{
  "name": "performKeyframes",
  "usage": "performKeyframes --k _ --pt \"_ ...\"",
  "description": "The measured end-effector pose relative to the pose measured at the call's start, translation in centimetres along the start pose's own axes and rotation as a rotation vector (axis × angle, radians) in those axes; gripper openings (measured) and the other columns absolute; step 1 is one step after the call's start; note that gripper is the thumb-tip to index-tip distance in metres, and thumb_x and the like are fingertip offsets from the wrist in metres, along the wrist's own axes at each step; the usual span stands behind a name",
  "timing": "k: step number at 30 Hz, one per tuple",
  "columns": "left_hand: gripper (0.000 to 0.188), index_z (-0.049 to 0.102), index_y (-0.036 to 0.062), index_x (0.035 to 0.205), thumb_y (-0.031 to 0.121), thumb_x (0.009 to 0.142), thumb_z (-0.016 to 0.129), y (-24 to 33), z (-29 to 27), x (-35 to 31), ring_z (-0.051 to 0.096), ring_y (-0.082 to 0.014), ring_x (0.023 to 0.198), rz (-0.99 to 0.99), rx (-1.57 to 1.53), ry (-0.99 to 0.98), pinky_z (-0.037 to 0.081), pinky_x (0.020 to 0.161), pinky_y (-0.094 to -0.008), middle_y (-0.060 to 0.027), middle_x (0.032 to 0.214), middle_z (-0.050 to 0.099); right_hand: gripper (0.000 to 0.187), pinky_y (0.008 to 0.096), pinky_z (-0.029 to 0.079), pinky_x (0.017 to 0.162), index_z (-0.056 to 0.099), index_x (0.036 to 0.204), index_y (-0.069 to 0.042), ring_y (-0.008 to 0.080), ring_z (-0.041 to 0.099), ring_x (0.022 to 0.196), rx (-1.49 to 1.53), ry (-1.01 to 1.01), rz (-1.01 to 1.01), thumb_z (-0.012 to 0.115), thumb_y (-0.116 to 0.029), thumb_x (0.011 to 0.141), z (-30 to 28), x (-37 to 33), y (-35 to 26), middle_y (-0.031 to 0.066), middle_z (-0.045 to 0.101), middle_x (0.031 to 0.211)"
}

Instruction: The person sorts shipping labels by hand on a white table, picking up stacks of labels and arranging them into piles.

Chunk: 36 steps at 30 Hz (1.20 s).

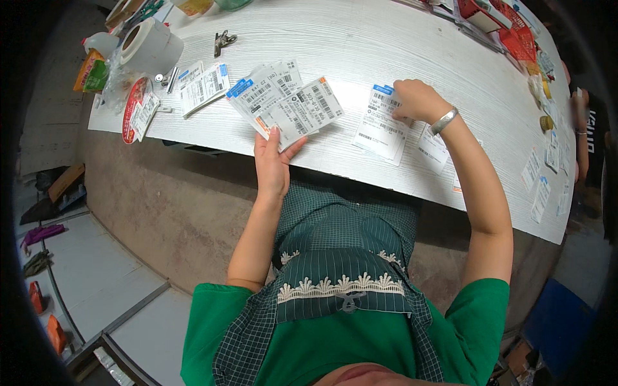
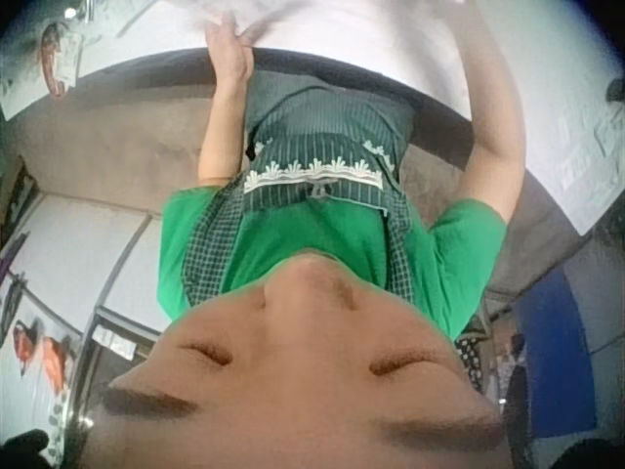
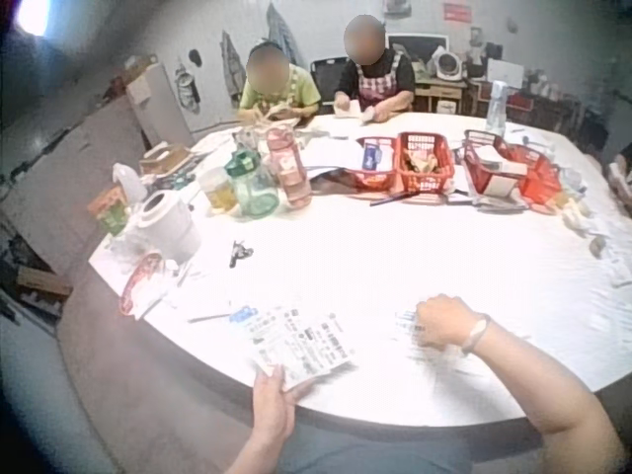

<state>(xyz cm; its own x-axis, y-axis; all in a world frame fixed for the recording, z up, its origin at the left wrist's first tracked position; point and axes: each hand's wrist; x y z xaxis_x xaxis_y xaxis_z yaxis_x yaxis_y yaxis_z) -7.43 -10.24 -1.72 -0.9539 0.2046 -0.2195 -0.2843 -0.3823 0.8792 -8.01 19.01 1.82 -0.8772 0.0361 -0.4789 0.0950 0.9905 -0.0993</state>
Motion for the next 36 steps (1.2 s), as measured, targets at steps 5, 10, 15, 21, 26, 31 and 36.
performKeyframes --k 5,10,15,21,26,31,36 --pt "0.036 0.032 -0.0006 0.130 0.016 0.098 0.037 0.0 -0.5 0.3 0.059 -0.0245 0.103 0.014 0.064 -0.019 0.058 0.079 -0.0353 -0.0163 0.119 0.052 0.021 0.0356 0.051 0.066 0.053 0.095 -0.001 0.0260 0.062 0.075 0.087 0.170 -0.198 0.060 -0.017 0.084 1.8 -2.0 -0.4 0.0139 0.064 0.081" --pt "0.042 0.032 -0.0010 0.132 0.022 0.097 0.041 -0.6 1.4 -0.1 0.061 -0.0242 0.102 -0.208 0.177 -0.240 0.059 0.078 -0.0335 -0.0171 0.122 0.051 0.015 0.0345 0.050 0.063 0.052 0.096 -0.004 0.0259 0.063 0.071 0.466 -0.027 -0.313 0.055 -0.015 0.087 -5.6 -8.1 -4.2 0.0137 0.063 0.076" --pt "0.044 0.029 -0.0010 0.134 0.020 0.098 0.040 -1.2 5.2 -2.0 0.059 -0.0244 0.105 -0.428 0.134 -0.416 0.059 0.076 -0.0329 -0.0169 0.123 0.050 0.017 0.0375 0.050 0.064 0.050 0.101 -0.005 0.0299 0.063 0.074 0.204 0.453 -0.337 0.055 -0.011 0.086 -3.6 -7.2 -4.6 0.0120 0.063 0.082" --pt "0.038 0.033 -0.0010 0.130 0.016 0.098 0.040 -2.5 6.3 -2.3 0.060 -0.0220 0.102 -0.373 0.100 -0.360 0.059 0.075 -0.0306 -0.0164 0.120 0.052 0.024 0.0360 0.051 0.068 0.054 0.099 -0.001 0.0258 0.063 0.079 0.482 0.683 -0.014 0.063 -0.015 0.081 -2.1 -8.1 1.8 0.0147 0.064 0.094" --pt "0.034 0.035 -0.0023 0.128 0.017 0.099 0.036 -2.6 6.8 -1.5 0.060 -0.0224 0.103 -0.277 0.128 -0.276 0.059 0.078 -0.0299 -0.0175 0.120 0.051 0.034 0.0348 0.051 0.070 0.056 0.095 0.000 0.0266 0.063 0.081 0.117 0.415 0.304 0.072 -0.021 0.074 3.7 -7.7 8.3 0.0161 0.064 0.092" --pt "0.034 0.034 -0.0020 0.128 0.016 0.099 0.034 -1.9 6.9 -0.9 0.060 -0.0223 0.102 -0.211 0.143 -0.243 0.059 0.077 -0.0296 -0.0174 0.120 0.051 0.028 0.0369 0.051 0.071 0.058 0.094 -0.001 0.0265 0.062 0.080 0.452 0.143 0.283 0.068 -0.021 0.077 3.2 -7.7 7.2 0.0158 0.064 0.086" --pt "0.037 0.029 -0.0031 0.130 0.016 0.099 0.035 -3.0 7.0 -0.5 0.058 -0.0244 0.106 -0.180 0.077 -0.223 0.058 0.080 -0.0320 -0.0187 0.123 0.048 0.028 0.0254 0.047 0.056 0.059 0.100 -0.001 0.0127 0.058 0.065 1.047 0.383 -0.045 0.056 -0.027 0.089 4.1 -10.6 5.7 0.0069 0.064 0.078"
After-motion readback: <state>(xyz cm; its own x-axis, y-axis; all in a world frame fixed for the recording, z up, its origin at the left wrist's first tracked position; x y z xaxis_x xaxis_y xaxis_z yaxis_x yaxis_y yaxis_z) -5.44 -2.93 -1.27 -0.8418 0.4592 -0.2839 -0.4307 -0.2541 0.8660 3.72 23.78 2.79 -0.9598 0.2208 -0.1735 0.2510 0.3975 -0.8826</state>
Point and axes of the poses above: each hand's wrist, its own x-axis towards the middle knuckle, its own z-axis out of the palm, y = z × x
